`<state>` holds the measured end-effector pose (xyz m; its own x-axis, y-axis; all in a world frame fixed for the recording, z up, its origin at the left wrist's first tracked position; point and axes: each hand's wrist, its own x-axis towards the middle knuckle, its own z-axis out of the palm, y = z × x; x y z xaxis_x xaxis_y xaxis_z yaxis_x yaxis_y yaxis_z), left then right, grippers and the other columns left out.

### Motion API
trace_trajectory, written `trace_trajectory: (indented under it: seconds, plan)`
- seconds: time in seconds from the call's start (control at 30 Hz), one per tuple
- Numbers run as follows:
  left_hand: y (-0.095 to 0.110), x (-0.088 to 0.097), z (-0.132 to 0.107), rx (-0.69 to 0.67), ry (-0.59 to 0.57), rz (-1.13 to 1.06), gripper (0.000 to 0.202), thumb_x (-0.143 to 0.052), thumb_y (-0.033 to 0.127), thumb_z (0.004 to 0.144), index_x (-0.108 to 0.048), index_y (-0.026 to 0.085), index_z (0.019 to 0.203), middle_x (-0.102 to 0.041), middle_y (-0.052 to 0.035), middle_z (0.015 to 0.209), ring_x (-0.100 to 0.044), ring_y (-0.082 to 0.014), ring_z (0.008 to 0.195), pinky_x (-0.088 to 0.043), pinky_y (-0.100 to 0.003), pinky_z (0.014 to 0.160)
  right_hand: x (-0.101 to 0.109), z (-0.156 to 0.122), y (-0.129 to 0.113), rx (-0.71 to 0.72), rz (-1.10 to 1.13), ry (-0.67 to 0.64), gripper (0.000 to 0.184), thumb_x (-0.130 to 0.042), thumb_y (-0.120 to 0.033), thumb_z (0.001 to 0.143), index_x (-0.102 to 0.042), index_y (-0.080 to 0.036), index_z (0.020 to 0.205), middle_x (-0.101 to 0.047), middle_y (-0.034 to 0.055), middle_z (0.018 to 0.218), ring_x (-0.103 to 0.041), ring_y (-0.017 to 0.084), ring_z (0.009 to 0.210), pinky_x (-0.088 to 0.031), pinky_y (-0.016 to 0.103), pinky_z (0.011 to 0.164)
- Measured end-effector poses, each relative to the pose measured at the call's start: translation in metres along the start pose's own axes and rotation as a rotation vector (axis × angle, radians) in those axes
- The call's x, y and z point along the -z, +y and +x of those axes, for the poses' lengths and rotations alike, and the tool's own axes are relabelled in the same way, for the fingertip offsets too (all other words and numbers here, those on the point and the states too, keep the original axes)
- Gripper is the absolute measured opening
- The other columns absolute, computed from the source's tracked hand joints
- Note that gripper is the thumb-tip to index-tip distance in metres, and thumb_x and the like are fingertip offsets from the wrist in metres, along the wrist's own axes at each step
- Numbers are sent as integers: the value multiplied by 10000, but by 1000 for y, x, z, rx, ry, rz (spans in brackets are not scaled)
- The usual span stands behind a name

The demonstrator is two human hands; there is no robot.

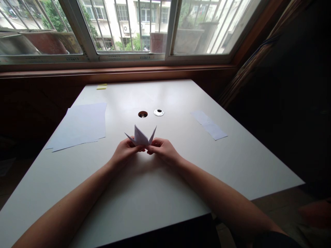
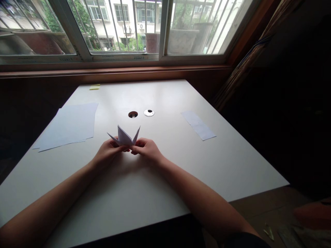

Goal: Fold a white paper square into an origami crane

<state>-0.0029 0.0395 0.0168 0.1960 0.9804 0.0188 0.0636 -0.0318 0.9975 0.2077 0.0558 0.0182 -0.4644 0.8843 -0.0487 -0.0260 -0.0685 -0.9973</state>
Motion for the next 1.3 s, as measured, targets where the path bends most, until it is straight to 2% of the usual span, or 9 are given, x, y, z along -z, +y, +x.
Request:
trace_trajectory:
  seconds: [0.3, 0.5, 0.77, 1.0, 1.13, 1.3]
  plan:
    - [-1, -3, -1, 50, 63, -32, 390, -783, 466, 792, -719, 140, 996, -756, -111, 897, -727, -256, 792, -572, -362, 742, -2, 2, 6, 36, 37, 96, 285, -778, -415, 756, -725, -147, 835, -723, 53, 727, -700, 184, 683, -552, 314, 689]
    - [0, -4, -4, 57, 90, -66, 394, -715, 510, 846, -710, 125, 929, -737, -106, 846, -727, -256, 793, -591, -363, 732, -1, 3, 7, 18, 45, 103, 290, -782, -419, 749, -726, -146, 828, -716, 53, 726, -703, 194, 693, -552, 318, 693]
    - [-2, -6, -3, -58, 213, -123, 341, -749, 455, 823, -627, 173, 972, -679, -38, 904, -699, -202, 792, -607, -305, 649, -1, 3, 4, 3, 23, 81, 303, -781, -404, 747, -742, -133, 877, -717, 52, 718, -697, 182, 678, -549, 313, 697]
    - [-2, -7, -2, -58, 284, -209, 285, -775, 400, 806, -622, 175, 893, -649, -11, 863, -694, -183, 764, -622, -316, 655, -1, 4, 6, 3, 103, 64, 338, -794, -426, 737, -749, -137, 905, -729, 67, 781, -713, 202, 729, -567, 349, 737]
    - [1, -6, -2, -39, 271, -307, 279, -803, 361, 784, -626, 172, 889, -667, -15, 903, -700, -193, 814, -625, -345, 697, -1, 3, 3, -13, 138, 78, 344, -808, -422, 727, -753, -134, 907, -729, 66, 771, -706, 194, 724, -564, 350, 743]
    - [2, -3, 0, 20, 230, -366, 305, -823, 370, 763, -644, 151, 879, -692, -28, 826, -705, -204, 803, -612, -384, 755, -1, 3, 1, -19, 173, 81, 355, -822, -433, 713, -753, -136, 893, -730, 68, 769, -701, 193, 730, -560, 356, 754]
